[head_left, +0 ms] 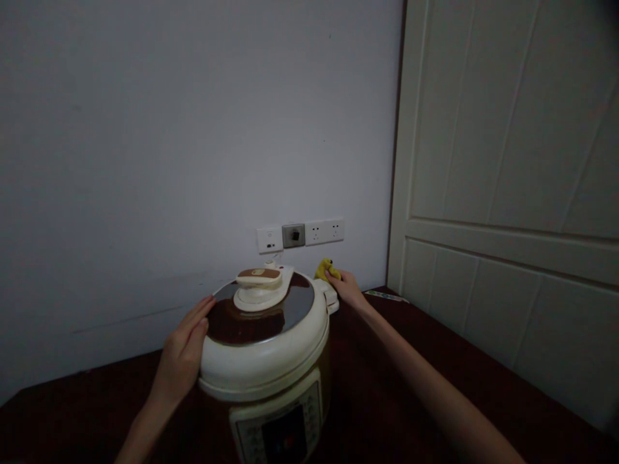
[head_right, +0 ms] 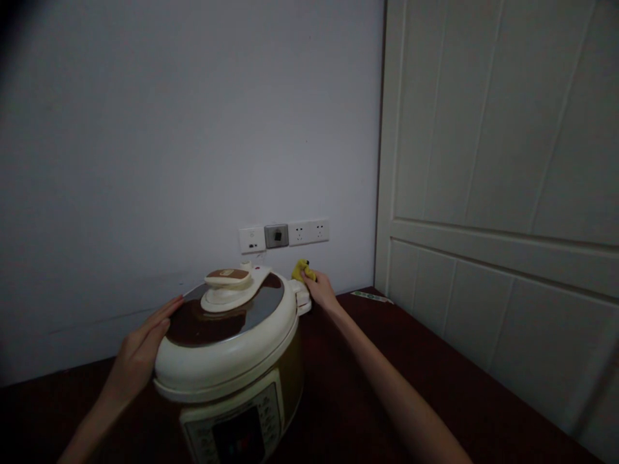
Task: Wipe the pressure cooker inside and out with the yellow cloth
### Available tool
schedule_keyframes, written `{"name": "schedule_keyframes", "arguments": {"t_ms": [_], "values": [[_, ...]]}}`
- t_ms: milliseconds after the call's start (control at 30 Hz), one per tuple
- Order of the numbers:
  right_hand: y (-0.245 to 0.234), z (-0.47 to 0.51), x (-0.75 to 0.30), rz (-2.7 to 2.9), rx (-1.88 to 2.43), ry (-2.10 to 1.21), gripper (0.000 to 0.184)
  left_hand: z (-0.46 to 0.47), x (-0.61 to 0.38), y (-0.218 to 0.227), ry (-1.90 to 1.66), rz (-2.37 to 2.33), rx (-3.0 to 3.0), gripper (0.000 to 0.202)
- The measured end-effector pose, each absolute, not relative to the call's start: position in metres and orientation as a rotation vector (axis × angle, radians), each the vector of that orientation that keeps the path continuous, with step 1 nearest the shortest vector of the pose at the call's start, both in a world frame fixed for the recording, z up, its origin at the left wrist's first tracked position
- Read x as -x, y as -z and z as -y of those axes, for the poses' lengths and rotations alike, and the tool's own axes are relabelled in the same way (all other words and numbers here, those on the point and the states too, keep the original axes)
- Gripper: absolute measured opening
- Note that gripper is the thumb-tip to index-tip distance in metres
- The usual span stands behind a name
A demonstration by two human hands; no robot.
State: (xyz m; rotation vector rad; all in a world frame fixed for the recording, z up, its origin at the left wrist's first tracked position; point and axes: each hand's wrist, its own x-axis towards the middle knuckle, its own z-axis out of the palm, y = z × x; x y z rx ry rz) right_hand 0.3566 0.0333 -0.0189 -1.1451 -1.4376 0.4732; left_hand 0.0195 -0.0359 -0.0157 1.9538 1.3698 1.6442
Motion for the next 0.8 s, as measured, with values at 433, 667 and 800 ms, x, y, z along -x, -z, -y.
{"name": "schedule_keyframes", "arguments": {"t_ms": [433, 667, 800], "values": [[0.079, 0.053, -0.355, 1.641, 1.028, 0.305, 0.051, 0.034, -0.021, 0.017, -1.688, -1.356, -1.964, 0.050], [0.087, 0.079, -0.354, 1.792, 0.930, 0.461, 0.060, 0.035, -0.021, 0.015, -1.670, -1.370, -1.971, 0.052], [0.081, 0.092, -0.369, 1.875, 0.978, 0.257, 0.049, 0.034, -0.021, 0.015, -1.676, -1.365, -1.962, 0.051]]}}
